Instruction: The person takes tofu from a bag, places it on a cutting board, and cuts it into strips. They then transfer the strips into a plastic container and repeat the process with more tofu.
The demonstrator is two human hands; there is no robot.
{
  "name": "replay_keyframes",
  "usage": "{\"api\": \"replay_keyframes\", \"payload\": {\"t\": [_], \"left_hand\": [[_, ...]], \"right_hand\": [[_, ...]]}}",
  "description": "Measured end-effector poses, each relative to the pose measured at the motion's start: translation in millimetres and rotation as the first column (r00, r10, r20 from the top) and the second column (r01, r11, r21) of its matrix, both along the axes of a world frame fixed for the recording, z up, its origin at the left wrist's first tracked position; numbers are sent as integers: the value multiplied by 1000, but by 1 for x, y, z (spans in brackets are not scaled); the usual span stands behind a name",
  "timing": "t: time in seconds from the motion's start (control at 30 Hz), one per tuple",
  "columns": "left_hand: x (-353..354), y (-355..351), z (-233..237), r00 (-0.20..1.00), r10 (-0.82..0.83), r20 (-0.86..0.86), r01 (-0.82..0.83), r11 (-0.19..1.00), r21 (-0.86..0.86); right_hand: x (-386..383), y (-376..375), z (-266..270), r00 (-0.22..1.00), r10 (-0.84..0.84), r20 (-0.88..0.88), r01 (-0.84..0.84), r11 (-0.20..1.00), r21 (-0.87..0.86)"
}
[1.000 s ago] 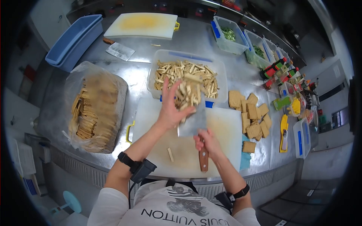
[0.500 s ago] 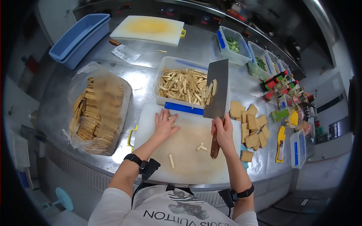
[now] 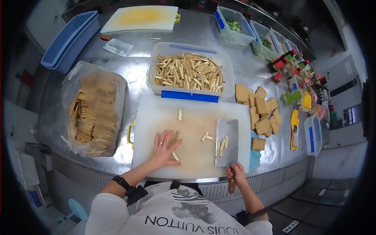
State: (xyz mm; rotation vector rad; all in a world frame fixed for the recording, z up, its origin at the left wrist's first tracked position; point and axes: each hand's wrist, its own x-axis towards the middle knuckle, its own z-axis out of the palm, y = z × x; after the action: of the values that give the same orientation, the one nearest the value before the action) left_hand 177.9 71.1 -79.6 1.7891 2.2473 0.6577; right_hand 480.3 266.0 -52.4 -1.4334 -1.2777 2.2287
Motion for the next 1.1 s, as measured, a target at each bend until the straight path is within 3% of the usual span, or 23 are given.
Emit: {"api": "replay_keyframes", "payload": {"t": [0.2,0.43,0.6,0.77,0.87,1.03,1.1], "left_hand": [[-17,34,-28,926,377,-19,-370,917,147],[-2,51,-33,881,473,16,-471,873,126],[8,58,-25,843,510,171,-535,827,172],[18,67,-16,835,479,271,-537,816,212],[4,80,22,876,379,299,-457,850,262],[-46,116,86,914,23,406,-290,737,611],[-57,119,103,988,47,147,-119,840,529]], "right_hand": [[-55,-10,-10,987,155,-48,-154,988,17],[-117,-14,-7,926,375,-50,-377,925,-53],[-124,-28,-9,874,484,-54,-486,872,-56],[-128,-37,-2,870,482,-101,-489,870,-68],[-132,-31,4,912,380,-156,-398,911,-108],[-164,2,47,933,177,-315,-229,964,-137],[-184,16,68,938,126,-324,-158,985,-74]]}}
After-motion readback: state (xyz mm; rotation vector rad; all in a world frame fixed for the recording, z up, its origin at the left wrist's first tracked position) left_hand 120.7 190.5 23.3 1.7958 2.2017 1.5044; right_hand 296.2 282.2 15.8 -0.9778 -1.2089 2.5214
